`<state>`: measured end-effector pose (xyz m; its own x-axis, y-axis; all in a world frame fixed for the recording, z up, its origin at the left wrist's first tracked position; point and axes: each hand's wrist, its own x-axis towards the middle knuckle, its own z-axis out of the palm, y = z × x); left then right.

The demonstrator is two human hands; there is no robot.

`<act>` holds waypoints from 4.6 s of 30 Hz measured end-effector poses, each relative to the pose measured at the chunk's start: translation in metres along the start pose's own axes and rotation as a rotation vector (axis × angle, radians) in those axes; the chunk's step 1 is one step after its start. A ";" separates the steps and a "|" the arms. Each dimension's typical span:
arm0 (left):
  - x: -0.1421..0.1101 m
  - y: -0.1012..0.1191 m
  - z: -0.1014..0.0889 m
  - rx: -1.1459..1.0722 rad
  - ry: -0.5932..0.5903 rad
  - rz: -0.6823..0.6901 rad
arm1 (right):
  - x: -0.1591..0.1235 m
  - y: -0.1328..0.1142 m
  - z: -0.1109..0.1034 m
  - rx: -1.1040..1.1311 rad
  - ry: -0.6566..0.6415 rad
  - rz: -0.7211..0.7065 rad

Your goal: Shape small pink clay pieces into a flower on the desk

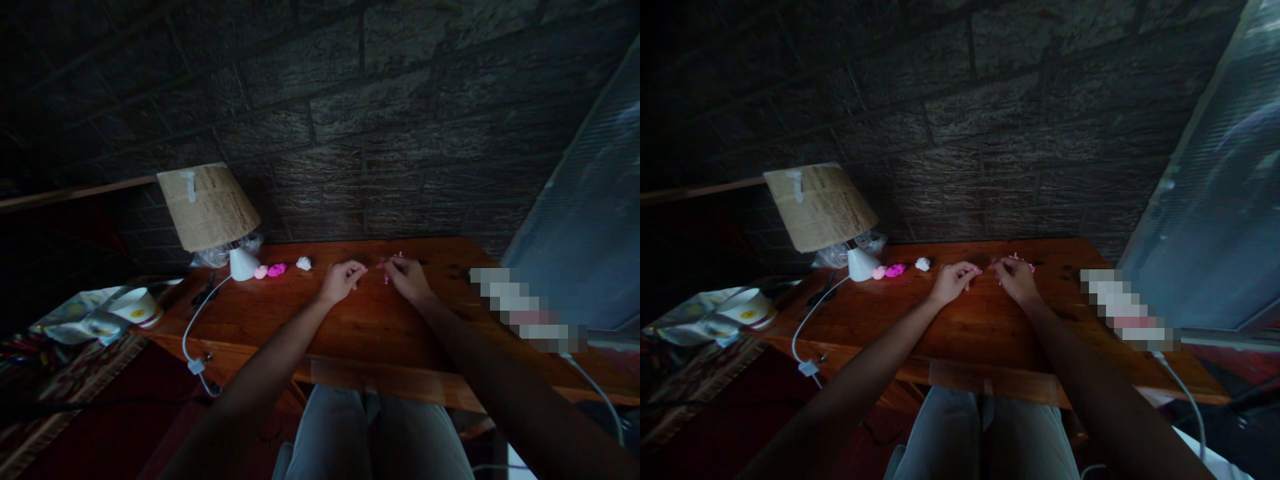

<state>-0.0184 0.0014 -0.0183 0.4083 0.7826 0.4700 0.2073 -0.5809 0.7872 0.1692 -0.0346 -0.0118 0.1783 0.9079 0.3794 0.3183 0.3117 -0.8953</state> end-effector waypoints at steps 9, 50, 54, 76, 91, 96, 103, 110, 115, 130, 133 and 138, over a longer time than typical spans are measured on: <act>-0.001 0.005 -0.001 0.002 -0.002 -0.007 | -0.004 -0.010 0.002 0.023 -0.116 0.004; 0.000 0.003 0.004 -0.194 -0.023 0.090 | -0.006 -0.003 0.005 0.374 -0.399 0.199; 0.001 0.003 0.004 -0.185 -0.035 0.081 | -0.006 -0.001 0.005 0.377 -0.391 0.222; -0.001 0.006 0.003 -0.097 -0.061 0.035 | -0.006 -0.006 0.003 0.242 -0.416 0.107; -0.002 0.009 0.004 -0.171 -0.031 0.006 | -0.006 -0.005 0.004 0.278 -0.384 0.169; 0.000 0.007 0.003 -0.163 -0.010 0.042 | -0.007 -0.005 0.005 0.318 -0.361 0.184; 0.000 0.007 0.003 -0.166 -0.025 0.052 | -0.008 -0.008 0.004 0.325 -0.375 0.173; -0.001 0.004 0.003 -0.165 -0.043 0.020 | -0.008 -0.010 0.003 0.304 -0.385 0.175; -0.001 0.005 0.002 -0.174 -0.047 0.017 | -0.008 -0.008 0.003 0.306 -0.391 0.165; -0.001 0.008 0.004 -0.119 -0.015 0.022 | -0.006 -0.007 0.004 0.351 -0.386 0.198; 0.000 0.005 0.003 -0.160 -0.005 0.075 | -0.006 -0.007 0.004 0.361 -0.398 0.211; 0.002 -0.001 0.003 -0.193 -0.009 0.124 | -0.006 -0.002 0.004 0.355 -0.424 0.175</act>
<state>-0.0150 0.0029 -0.0199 0.4282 0.7056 0.5647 -0.0188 -0.6178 0.7861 0.1642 -0.0396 -0.0131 -0.2119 0.9646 0.1573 -0.0273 0.1550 -0.9875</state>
